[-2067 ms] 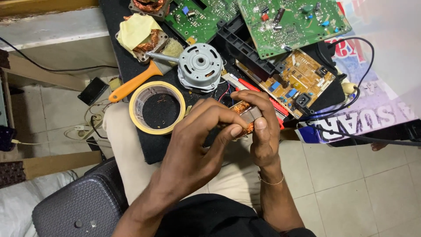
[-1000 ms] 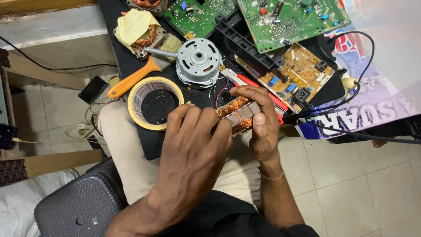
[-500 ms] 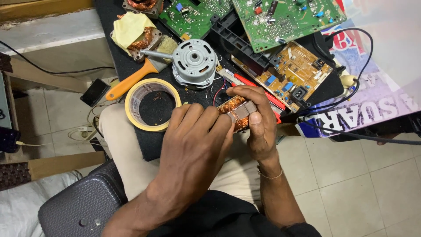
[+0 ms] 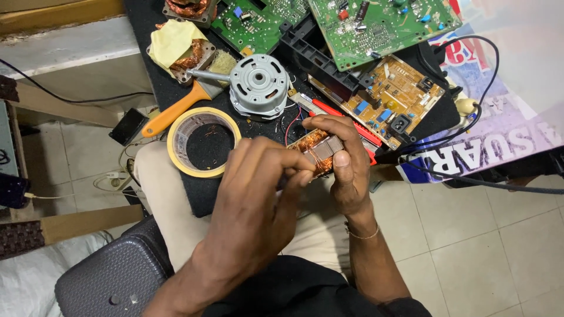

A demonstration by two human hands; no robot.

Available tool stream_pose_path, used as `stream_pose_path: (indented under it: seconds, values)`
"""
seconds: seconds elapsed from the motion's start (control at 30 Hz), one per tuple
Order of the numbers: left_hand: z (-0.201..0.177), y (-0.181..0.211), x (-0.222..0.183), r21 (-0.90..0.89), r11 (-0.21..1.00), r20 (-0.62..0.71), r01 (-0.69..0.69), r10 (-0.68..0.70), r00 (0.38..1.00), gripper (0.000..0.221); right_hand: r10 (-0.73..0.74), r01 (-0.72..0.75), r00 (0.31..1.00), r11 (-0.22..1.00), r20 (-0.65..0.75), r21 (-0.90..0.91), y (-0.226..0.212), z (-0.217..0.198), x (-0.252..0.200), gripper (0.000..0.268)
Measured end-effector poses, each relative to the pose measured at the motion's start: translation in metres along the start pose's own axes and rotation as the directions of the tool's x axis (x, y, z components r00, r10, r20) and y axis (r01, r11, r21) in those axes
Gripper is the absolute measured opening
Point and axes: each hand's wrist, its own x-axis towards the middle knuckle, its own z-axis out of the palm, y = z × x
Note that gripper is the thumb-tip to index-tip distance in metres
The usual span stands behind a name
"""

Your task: Wrapping insulation tape around a copper transformer coil during an electronics repair process.

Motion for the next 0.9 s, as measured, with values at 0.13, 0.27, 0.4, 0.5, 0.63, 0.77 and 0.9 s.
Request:
stream_pose_path:
  seconds: [0.13,0.27,0.4,0.5,0.63,0.77,0.9]
  values:
    - [-0.006,0.002,-0.003,-0.107,0.992,-0.045,0.064,-0.069,0.997,0.026,-0.007,0.007,1.0,1.0,0.005,-0.002,-0.001,0.001,0.001,0.054]
    - [-0.003,0.001,-0.004,-0.184,0.981,-0.08,0.065,-0.08,0.994,0.013,-0.018,0.019,1.0,1.0,0.001,-0.003,-0.002,0.001,0.001,0.053]
    - [-0.002,0.003,0.001,-0.227,0.974,-0.115,-0.015,-0.012,0.993,0.008,-0.027,0.027,1.0,1.0,-0.003,0.012,0.001,0.001,0.0,0.052]
    - [-0.001,0.003,0.004,-0.232,0.971,-0.133,-0.056,0.025,0.991,0.007,-0.024,0.024,1.0,1.0,-0.002,0.014,-0.001,0.001,0.001,0.051]
    - [-0.002,0.012,0.008,-0.34,0.934,-0.089,0.113,-0.152,0.984,0.015,-0.025,0.025,1.0,1.0,0.005,-0.001,-0.001,0.0,0.001,0.053]
    - [0.0,0.009,0.007,-0.371,0.926,-0.14,0.065,-0.125,0.982,0.007,-0.026,0.026,1.0,1.0,-0.001,0.004,-0.001,0.0,0.0,0.053]
    - [0.006,0.008,0.008,-0.28,0.957,-0.199,-0.078,0.022,0.98,0.009,-0.042,0.042,0.999,0.999,-0.011,-0.001,-0.002,0.002,0.001,0.052]
